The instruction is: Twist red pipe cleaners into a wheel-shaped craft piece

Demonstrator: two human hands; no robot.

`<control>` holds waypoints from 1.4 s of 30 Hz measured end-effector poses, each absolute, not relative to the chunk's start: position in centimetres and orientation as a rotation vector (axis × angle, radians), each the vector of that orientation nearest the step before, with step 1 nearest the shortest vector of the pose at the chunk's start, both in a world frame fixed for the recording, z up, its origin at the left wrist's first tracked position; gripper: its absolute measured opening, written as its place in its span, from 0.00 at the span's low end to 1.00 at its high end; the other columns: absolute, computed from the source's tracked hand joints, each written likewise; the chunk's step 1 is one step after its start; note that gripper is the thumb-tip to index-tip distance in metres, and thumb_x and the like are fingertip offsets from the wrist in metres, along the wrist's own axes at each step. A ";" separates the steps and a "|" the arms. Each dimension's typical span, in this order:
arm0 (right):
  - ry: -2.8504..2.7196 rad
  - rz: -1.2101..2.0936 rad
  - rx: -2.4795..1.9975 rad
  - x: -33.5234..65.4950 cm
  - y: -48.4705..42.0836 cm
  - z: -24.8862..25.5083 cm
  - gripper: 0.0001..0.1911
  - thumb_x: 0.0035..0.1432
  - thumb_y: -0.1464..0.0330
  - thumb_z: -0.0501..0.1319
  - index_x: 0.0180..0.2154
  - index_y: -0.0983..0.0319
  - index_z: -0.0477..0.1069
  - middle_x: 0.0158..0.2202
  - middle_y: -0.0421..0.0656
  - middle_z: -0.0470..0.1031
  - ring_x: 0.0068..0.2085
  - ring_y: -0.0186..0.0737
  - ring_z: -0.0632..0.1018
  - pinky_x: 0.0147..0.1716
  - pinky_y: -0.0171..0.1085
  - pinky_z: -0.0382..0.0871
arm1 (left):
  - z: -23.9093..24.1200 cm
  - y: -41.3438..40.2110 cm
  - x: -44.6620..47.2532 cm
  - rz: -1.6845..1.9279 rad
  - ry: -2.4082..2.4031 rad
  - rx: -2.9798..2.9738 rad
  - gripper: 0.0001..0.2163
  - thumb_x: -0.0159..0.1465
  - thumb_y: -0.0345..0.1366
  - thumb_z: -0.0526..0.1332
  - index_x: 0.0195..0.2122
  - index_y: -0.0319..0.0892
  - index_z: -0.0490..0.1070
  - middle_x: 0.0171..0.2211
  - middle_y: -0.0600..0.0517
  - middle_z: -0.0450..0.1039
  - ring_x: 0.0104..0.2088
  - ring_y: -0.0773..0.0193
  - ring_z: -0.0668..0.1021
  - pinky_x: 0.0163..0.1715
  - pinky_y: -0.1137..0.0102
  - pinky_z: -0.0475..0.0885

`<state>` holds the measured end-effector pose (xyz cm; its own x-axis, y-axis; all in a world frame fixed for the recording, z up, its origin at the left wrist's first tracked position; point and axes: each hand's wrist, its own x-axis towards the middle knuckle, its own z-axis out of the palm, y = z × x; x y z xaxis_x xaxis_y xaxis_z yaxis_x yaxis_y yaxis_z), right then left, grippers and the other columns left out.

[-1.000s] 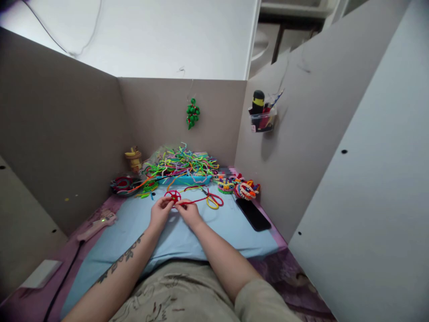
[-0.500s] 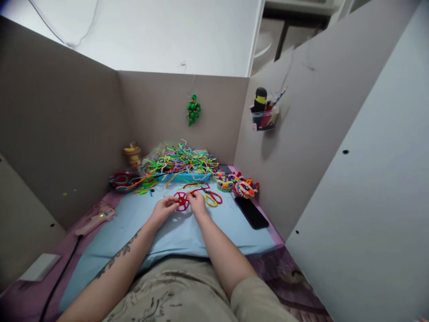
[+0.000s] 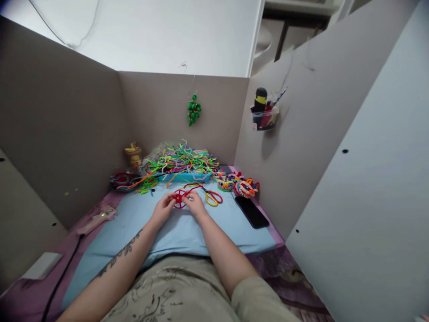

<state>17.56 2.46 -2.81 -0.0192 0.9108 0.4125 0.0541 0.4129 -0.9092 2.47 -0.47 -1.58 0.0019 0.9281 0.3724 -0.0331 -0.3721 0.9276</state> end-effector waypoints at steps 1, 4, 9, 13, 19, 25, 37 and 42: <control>-1.438 0.847 -0.930 17.6 2.4 -2.8 0.11 0.45 0.59 0.64 0.23 0.60 0.72 0.38 0.44 0.71 0.42 0.41 0.71 0.44 0.39 0.64 | -1.7 -0.4 2.4 1.488 0.998 1.490 0.14 0.54 0.39 0.61 0.41 0.40 0.70 0.36 0.48 0.75 0.37 0.60 0.77 0.40 0.65 0.70; -1.443 0.846 -0.958 17.5 2.3 -2.9 0.12 0.47 0.58 0.63 0.23 0.61 0.71 0.39 0.44 0.69 0.41 0.41 0.70 0.43 0.37 0.64 | -1.8 -0.4 2.4 1.476 1.070 1.587 0.14 0.55 0.38 0.60 0.42 0.41 0.72 0.38 0.47 0.75 0.38 0.60 0.76 0.39 0.65 0.70; -1.382 0.811 -0.989 17.3 2.2 -2.7 0.13 0.48 0.57 0.60 0.23 0.61 0.70 0.42 0.46 0.66 0.44 0.42 0.68 0.40 0.37 0.65 | -1.4 -1.5 2.6 1.665 1.247 1.825 0.16 0.56 0.37 0.60 0.46 0.43 0.70 0.42 0.46 0.73 0.42 0.59 0.74 0.40 0.66 0.69; -1.329 0.783 -0.998 17.4 2.2 -2.4 0.14 0.48 0.58 0.60 0.22 0.61 0.68 0.40 0.45 0.67 0.43 0.42 0.68 0.44 0.38 0.63 | -1.2 -2.1 2.9 1.660 1.285 1.769 0.12 0.57 0.38 0.60 0.42 0.43 0.72 0.32 0.50 0.75 0.32 0.62 0.76 0.32 0.69 0.70; -1.276 0.909 -0.915 17.0 2.0 -2.3 0.14 0.45 0.58 0.63 0.21 0.61 0.69 0.36 0.42 0.69 0.39 0.40 0.71 0.45 0.39 0.63 | -0.9 -1.9 3.2 1.519 1.130 1.532 0.19 0.53 0.41 0.63 0.45 0.41 0.73 0.35 0.49 0.78 0.24 0.65 0.76 0.26 0.69 0.73; -1.346 0.932 -0.901 16.8 1.7 -2.5 0.12 0.46 0.59 0.65 0.23 0.61 0.73 0.44 0.46 0.71 0.46 0.44 0.71 0.50 0.41 0.61 | -0.2 -2.1 3.2 1.531 1.177 1.493 0.15 0.50 0.40 0.65 0.38 0.40 0.77 0.20 0.54 0.74 0.18 0.67 0.71 0.21 0.72 0.68; -1.390 0.937 -0.900 16.7 2.0 -3.0 0.11 0.44 0.59 0.66 0.24 0.61 0.75 0.43 0.46 0.72 0.46 0.45 0.72 0.50 0.42 0.60 | -0.8 -1.8 2.9 1.531 1.273 1.592 0.11 0.52 0.40 0.63 0.33 0.39 0.78 0.19 0.53 0.73 0.20 0.66 0.71 0.22 0.71 0.66; -1.244 1.011 -0.874 16.7 2.2 -3.0 0.13 0.41 0.58 0.67 0.23 0.61 0.74 0.42 0.44 0.73 0.43 0.44 0.72 0.44 0.39 0.63 | -1.0 -2.2 3.2 1.482 1.156 1.734 0.19 0.58 0.40 0.59 0.49 0.39 0.70 0.26 0.52 0.75 0.22 0.67 0.73 0.24 0.72 0.69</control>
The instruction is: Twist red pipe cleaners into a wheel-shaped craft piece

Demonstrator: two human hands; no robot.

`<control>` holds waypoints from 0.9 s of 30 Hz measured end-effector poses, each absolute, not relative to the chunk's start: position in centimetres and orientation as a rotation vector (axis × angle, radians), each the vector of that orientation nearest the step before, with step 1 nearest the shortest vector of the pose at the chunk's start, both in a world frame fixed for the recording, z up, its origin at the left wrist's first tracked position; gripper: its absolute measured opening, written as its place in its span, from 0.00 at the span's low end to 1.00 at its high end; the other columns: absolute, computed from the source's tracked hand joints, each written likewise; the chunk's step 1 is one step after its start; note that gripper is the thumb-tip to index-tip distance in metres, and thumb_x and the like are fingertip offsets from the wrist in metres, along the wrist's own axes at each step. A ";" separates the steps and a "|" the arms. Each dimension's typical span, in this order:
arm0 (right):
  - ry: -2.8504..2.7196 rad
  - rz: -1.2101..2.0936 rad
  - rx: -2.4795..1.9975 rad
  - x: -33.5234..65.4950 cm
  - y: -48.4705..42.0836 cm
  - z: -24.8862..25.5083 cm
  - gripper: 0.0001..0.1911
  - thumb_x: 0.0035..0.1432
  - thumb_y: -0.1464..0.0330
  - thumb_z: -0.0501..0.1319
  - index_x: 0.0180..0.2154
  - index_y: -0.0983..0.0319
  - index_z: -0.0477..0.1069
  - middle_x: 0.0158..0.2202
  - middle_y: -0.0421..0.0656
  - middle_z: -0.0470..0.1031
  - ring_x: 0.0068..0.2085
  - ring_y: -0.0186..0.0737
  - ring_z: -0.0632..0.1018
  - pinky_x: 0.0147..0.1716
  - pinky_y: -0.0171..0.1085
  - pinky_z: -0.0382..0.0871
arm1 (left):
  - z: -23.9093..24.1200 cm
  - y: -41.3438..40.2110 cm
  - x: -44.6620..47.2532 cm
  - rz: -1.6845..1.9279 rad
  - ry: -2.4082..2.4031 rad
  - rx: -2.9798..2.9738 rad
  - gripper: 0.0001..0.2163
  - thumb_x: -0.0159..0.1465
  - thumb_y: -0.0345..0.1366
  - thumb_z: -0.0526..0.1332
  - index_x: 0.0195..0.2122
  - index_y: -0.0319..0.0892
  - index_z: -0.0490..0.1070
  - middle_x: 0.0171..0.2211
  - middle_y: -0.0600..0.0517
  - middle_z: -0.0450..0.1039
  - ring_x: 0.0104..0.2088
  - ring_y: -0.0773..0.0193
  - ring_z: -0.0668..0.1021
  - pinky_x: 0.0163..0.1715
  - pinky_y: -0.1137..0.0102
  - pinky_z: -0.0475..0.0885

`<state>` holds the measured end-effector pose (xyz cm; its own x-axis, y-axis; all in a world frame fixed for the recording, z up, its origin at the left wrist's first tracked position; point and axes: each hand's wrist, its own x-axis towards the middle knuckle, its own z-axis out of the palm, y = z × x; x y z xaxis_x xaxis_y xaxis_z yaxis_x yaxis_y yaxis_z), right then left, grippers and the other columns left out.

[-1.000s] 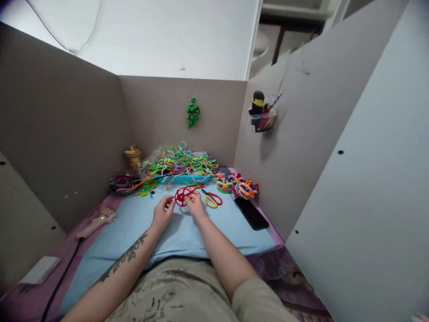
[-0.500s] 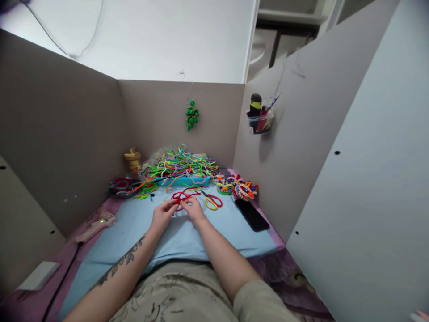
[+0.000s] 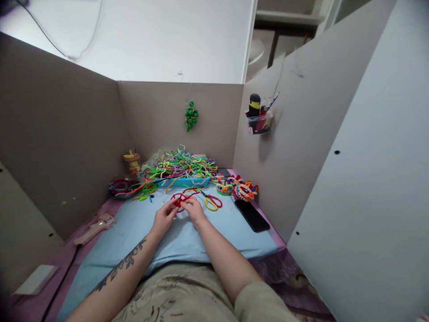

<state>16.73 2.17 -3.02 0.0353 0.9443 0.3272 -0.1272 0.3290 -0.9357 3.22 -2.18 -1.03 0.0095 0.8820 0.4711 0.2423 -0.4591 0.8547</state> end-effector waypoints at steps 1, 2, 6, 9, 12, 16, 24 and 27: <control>-1.222 1.015 -0.872 16.8 2.2 -3.0 0.13 0.41 0.58 0.67 0.22 0.61 0.74 0.40 0.43 0.73 0.42 0.43 0.72 0.42 0.38 0.64 | -1.1 -2.3 3.2 1.482 1.147 1.764 0.21 0.59 0.39 0.58 0.53 0.40 0.65 0.28 0.52 0.75 0.24 0.66 0.74 0.26 0.72 0.70; -1.208 1.020 -0.872 16.8 2.3 -3.0 0.13 0.41 0.58 0.67 0.22 0.61 0.73 0.39 0.43 0.74 0.41 0.43 0.72 0.40 0.38 0.64 | -1.1 -2.3 3.2 1.496 1.167 1.790 0.22 0.60 0.39 0.57 0.55 0.40 0.62 0.30 0.51 0.76 0.26 0.66 0.75 0.28 0.71 0.70; -1.199 1.031 -0.879 16.9 2.5 -3.0 0.13 0.42 0.58 0.65 0.21 0.61 0.71 0.31 0.41 0.72 0.36 0.40 0.72 0.34 0.37 0.63 | -1.2 -2.0 2.5 1.577 1.398 1.884 0.14 0.61 0.40 0.56 0.46 0.41 0.70 0.36 0.48 0.75 0.32 0.64 0.75 0.32 0.70 0.70; -1.214 1.034 -0.882 16.9 2.6 -3.2 0.13 0.43 0.58 0.64 0.20 0.61 0.70 0.26 0.39 0.70 0.32 0.39 0.71 0.31 0.36 0.62 | -1.4 -1.4 1.9 1.581 1.473 1.975 0.12 0.59 0.40 0.57 0.39 0.41 0.74 0.39 0.46 0.73 0.38 0.60 0.75 0.38 0.66 0.71; -1.230 1.034 -0.880 16.9 2.7 -3.4 0.13 0.44 0.58 0.63 0.19 0.61 0.68 0.25 0.39 0.69 0.32 0.39 0.70 0.31 0.36 0.62 | -1.6 -0.9 1.8 1.557 1.443 2.017 0.11 0.58 0.39 0.58 0.36 0.40 0.76 0.38 0.45 0.75 0.42 0.57 0.75 0.45 0.62 0.68; -1.254 1.030 -0.881 16.9 2.9 -3.6 0.12 0.46 0.59 0.61 0.19 0.60 0.68 0.25 0.39 0.69 0.31 0.39 0.69 0.31 0.37 0.61 | -1.7 -1.0 2.0 1.459 1.388 1.979 0.11 0.57 0.40 0.58 0.34 0.41 0.77 0.34 0.47 0.77 0.37 0.58 0.76 0.39 0.65 0.70; -1.294 0.986 -0.896 17.1 2.9 -3.7 0.11 0.47 0.61 0.60 0.19 0.59 0.68 0.25 0.39 0.67 0.32 0.39 0.68 0.32 0.36 0.60 | -1.1 -1.6 2.3 1.424 1.341 1.706 0.13 0.53 0.42 0.61 0.32 0.38 0.77 0.26 0.50 0.77 0.26 0.63 0.75 0.30 0.70 0.69; -1.282 1.006 -0.884 17.2 2.9 -3.6 0.11 0.47 0.61 0.60 0.19 0.59 0.68 0.25 0.39 0.67 0.33 0.39 0.69 0.33 0.36 0.61 | -0.6 -2.0 2.5 1.356 1.287 1.590 0.13 0.52 0.42 0.60 0.30 0.38 0.76 0.19 0.53 0.73 0.21 0.65 0.72 0.23 0.72 0.67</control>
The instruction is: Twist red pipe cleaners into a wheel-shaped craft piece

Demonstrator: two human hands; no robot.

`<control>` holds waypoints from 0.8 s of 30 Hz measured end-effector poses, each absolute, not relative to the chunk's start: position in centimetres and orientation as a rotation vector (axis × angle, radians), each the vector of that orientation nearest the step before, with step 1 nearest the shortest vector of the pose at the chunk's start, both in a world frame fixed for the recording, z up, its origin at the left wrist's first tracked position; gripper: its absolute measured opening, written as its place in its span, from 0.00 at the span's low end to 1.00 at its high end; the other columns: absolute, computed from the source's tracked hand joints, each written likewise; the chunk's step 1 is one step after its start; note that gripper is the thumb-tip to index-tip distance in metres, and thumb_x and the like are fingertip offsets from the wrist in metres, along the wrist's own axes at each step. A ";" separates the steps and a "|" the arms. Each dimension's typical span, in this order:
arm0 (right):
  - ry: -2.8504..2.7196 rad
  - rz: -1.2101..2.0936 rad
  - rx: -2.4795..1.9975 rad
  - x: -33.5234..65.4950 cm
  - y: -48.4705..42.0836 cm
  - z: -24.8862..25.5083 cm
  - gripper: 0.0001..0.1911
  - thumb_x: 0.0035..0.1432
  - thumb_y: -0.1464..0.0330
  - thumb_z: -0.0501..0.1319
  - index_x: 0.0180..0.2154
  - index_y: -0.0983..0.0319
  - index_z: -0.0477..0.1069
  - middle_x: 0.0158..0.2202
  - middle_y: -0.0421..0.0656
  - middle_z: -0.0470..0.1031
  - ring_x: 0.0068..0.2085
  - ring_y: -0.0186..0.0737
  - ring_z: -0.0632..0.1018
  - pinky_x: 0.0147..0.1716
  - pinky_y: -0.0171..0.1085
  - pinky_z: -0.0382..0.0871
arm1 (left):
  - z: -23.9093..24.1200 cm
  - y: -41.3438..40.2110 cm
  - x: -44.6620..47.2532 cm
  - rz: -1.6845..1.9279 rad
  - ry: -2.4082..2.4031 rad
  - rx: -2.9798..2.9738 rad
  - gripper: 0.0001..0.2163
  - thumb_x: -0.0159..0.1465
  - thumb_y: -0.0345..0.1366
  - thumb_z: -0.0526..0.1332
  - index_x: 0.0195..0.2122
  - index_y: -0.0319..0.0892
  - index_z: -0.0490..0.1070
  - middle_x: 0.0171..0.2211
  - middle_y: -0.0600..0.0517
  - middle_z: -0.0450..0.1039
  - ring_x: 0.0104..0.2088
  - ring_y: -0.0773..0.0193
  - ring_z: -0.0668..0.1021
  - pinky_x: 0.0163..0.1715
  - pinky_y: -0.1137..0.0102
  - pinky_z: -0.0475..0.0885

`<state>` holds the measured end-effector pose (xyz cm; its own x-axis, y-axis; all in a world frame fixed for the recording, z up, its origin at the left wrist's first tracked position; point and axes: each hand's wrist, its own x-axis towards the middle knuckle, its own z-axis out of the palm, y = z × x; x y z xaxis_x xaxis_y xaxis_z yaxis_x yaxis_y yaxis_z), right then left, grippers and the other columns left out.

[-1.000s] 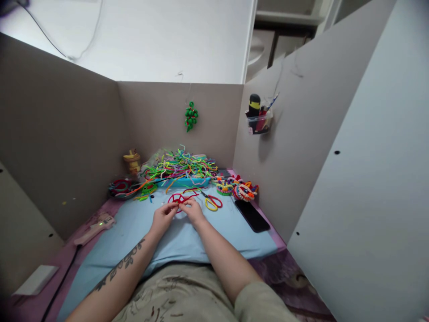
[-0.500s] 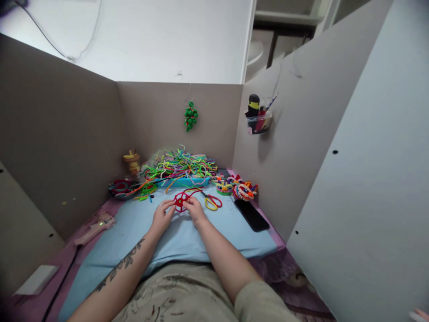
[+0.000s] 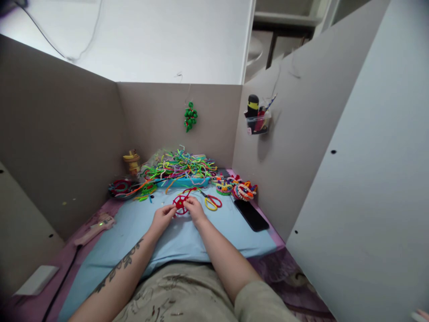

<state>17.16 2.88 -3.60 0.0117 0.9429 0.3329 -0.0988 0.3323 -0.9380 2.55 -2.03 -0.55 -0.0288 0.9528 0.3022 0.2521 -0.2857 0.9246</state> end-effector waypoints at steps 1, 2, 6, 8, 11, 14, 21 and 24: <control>-1.273 1.020 -0.878 17.2 2.9 -3.6 0.11 0.47 0.62 0.61 0.19 0.59 0.67 0.26 0.39 0.67 0.34 0.39 0.69 0.34 0.36 0.61 | -0.4 -2.2 2.6 1.334 1.273 1.571 0.12 0.52 0.42 0.60 0.29 0.38 0.76 0.18 0.53 0.72 0.19 0.66 0.71 0.21 0.73 0.65; -1.266 1.032 -0.871 17.1 2.9 -3.6 0.11 0.46 0.62 0.61 0.19 0.60 0.67 0.26 0.40 0.68 0.34 0.39 0.69 0.34 0.36 0.61 | -0.3 -2.2 2.6 1.316 1.263 1.561 0.12 0.52 0.42 0.60 0.28 0.38 0.76 0.17 0.54 0.71 0.18 0.67 0.70 0.19 0.73 0.64; -1.262 1.049 -0.860 17.1 2.9 -3.6 0.11 0.46 0.62 0.61 0.19 0.60 0.67 0.28 0.40 0.68 0.33 0.39 0.70 0.33 0.36 0.61 | -0.1 -2.3 2.7 1.316 1.239 1.565 0.12 0.52 0.42 0.59 0.27 0.38 0.74 0.16 0.56 0.68 0.17 0.69 0.68 0.18 0.74 0.62; -1.262 1.053 -0.858 17.0 2.9 -3.5 0.11 0.46 0.62 0.61 0.19 0.60 0.67 0.27 0.39 0.68 0.32 0.38 0.69 0.32 0.36 0.61 | -0.1 -2.3 2.6 1.336 1.254 1.568 0.12 0.52 0.42 0.59 0.27 0.38 0.74 0.16 0.56 0.67 0.18 0.69 0.68 0.20 0.74 0.63; -1.264 1.057 -0.857 17.0 2.8 -3.4 0.12 0.45 0.61 0.61 0.18 0.60 0.66 0.26 0.39 0.67 0.30 0.37 0.68 0.30 0.35 0.60 | -0.2 -2.2 2.6 1.354 1.290 1.580 0.12 0.52 0.42 0.59 0.27 0.38 0.75 0.16 0.56 0.68 0.19 0.68 0.68 0.21 0.74 0.63; -1.270 1.060 -0.856 17.0 2.7 -3.3 0.13 0.45 0.60 0.62 0.18 0.60 0.65 0.24 0.38 0.66 0.29 0.37 0.68 0.29 0.35 0.60 | -0.2 -2.1 2.6 1.372 1.304 1.591 0.12 0.52 0.42 0.59 0.27 0.38 0.75 0.17 0.55 0.69 0.19 0.68 0.69 0.22 0.74 0.64; -1.291 1.052 -0.863 17.1 2.7 -3.2 0.14 0.46 0.58 0.61 0.19 0.60 0.65 0.23 0.38 0.66 0.28 0.36 0.67 0.29 0.35 0.60 | -0.4 -2.0 2.5 1.373 1.300 1.608 0.13 0.53 0.43 0.60 0.26 0.38 0.76 0.16 0.55 0.69 0.19 0.68 0.69 0.22 0.74 0.63; -1.301 1.040 -0.870 17.1 2.7 -3.3 0.14 0.46 0.58 0.60 0.19 0.60 0.66 0.23 0.38 0.65 0.28 0.37 0.67 0.29 0.35 0.61 | -0.3 -2.0 2.7 1.353 1.263 1.573 0.13 0.53 0.44 0.60 0.28 0.38 0.75 0.17 0.54 0.70 0.19 0.68 0.69 0.20 0.74 0.63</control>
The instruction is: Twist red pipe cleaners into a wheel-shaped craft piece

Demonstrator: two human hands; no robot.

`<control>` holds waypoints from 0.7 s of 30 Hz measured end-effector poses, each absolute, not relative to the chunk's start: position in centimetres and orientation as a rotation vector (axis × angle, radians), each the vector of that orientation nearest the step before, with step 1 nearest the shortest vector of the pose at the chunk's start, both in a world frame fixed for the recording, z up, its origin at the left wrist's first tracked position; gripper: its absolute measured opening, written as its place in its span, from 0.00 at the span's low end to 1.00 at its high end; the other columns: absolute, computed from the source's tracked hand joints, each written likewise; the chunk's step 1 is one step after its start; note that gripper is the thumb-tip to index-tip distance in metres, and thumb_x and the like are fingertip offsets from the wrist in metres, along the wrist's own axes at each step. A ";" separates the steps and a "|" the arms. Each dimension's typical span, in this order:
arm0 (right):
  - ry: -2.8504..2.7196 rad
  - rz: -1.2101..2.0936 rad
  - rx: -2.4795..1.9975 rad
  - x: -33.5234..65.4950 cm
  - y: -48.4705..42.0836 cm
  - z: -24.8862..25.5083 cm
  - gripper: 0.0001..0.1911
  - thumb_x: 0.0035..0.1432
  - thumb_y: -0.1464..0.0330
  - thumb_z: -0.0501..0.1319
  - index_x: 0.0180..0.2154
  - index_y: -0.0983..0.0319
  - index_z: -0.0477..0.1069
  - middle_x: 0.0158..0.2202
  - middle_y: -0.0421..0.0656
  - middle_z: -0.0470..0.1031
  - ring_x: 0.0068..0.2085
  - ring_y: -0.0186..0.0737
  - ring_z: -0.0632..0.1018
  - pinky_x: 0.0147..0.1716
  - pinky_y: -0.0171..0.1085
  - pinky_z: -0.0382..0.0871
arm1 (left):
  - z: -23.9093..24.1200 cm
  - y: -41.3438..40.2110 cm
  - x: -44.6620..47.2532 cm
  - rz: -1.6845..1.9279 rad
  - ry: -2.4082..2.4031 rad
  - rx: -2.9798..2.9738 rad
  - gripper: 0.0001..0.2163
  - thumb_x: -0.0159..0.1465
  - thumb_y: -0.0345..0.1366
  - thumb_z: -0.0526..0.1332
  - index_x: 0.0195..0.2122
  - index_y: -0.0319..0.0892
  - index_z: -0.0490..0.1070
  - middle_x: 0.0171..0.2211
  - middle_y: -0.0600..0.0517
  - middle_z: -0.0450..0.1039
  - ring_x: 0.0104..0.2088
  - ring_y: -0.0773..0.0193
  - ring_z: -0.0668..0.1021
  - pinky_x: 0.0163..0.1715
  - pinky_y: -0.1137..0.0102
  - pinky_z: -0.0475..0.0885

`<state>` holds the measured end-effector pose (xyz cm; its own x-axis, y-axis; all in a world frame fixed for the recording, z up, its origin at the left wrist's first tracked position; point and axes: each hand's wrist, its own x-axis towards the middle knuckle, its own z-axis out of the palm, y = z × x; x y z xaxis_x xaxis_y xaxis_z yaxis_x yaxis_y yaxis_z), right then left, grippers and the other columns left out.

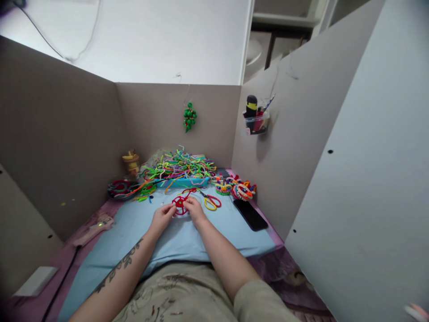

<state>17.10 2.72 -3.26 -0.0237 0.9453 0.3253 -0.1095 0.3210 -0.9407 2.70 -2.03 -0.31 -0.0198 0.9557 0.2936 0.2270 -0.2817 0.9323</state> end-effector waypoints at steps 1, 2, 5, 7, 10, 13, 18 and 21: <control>-1.304 1.036 -0.872 17.1 2.7 -3.3 0.13 0.46 0.58 0.60 0.19 0.60 0.66 0.23 0.38 0.65 0.29 0.37 0.67 0.30 0.35 0.61 | -0.3 -2.0 2.7 1.348 1.246 1.553 0.14 0.54 0.45 0.59 0.29 0.38 0.75 0.18 0.54 0.70 0.18 0.68 0.68 0.20 0.74 0.62; -1.305 1.032 -0.874 17.1 2.8 -3.3 0.13 0.46 0.58 0.61 0.19 0.60 0.66 0.24 0.38 0.65 0.30 0.37 0.68 0.31 0.35 0.61 | -0.3 -2.0 2.8 1.347 1.235 1.533 0.15 0.54 0.46 0.59 0.30 0.38 0.74 0.17 0.55 0.70 0.17 0.69 0.67 0.19 0.74 0.61; -1.334 1.004 -0.875 17.1 2.8 -3.6 0.12 0.45 0.60 0.62 0.20 0.60 0.68 0.28 0.39 0.67 0.34 0.39 0.69 0.35 0.36 0.62 | -0.3 -2.0 2.7 1.363 1.235 1.490 0.16 0.53 0.48 0.60 0.26 0.38 0.72 0.14 0.57 0.65 0.16 0.70 0.66 0.18 0.75 0.59; -1.378 0.966 -0.865 17.1 2.9 -3.9 0.10 0.45 0.61 0.63 0.21 0.60 0.69 0.32 0.40 0.68 0.37 0.39 0.69 0.38 0.37 0.62 | -0.4 -1.9 2.6 1.374 1.245 1.461 0.17 0.52 0.49 0.60 0.25 0.38 0.71 0.13 0.58 0.63 0.16 0.71 0.65 0.17 0.75 0.57; -1.447 0.915 -0.838 17.2 3.0 -4.3 0.09 0.46 0.62 0.62 0.23 0.60 0.69 0.35 0.41 0.68 0.40 0.40 0.68 0.42 0.38 0.61 | -0.3 -1.9 2.5 1.375 1.250 1.455 0.17 0.52 0.50 0.60 0.25 0.38 0.71 0.13 0.59 0.61 0.16 0.71 0.63 0.17 0.75 0.56; -1.480 0.890 -0.838 17.2 3.1 -4.4 0.09 0.47 0.62 0.62 0.24 0.61 0.69 0.35 0.41 0.67 0.40 0.40 0.68 0.43 0.38 0.60 | -0.2 -1.9 2.5 1.405 1.255 1.496 0.17 0.52 0.49 0.60 0.24 0.38 0.70 0.14 0.59 0.62 0.17 0.71 0.64 0.19 0.75 0.57; -1.460 0.888 -0.846 17.1 2.9 -4.0 0.10 0.47 0.61 0.62 0.24 0.61 0.70 0.36 0.42 0.67 0.41 0.40 0.68 0.45 0.39 0.60 | -0.3 -1.8 2.5 1.431 1.297 1.485 0.17 0.52 0.49 0.60 0.25 0.38 0.71 0.14 0.59 0.62 0.17 0.70 0.65 0.20 0.75 0.59; -1.444 0.891 -0.847 17.1 2.6 -3.6 0.10 0.47 0.61 0.62 0.23 0.61 0.69 0.35 0.42 0.67 0.40 0.40 0.68 0.45 0.39 0.60 | -0.5 -1.7 2.5 1.447 1.300 1.439 0.17 0.51 0.49 0.62 0.28 0.37 0.72 0.16 0.57 0.66 0.18 0.69 0.67 0.21 0.74 0.62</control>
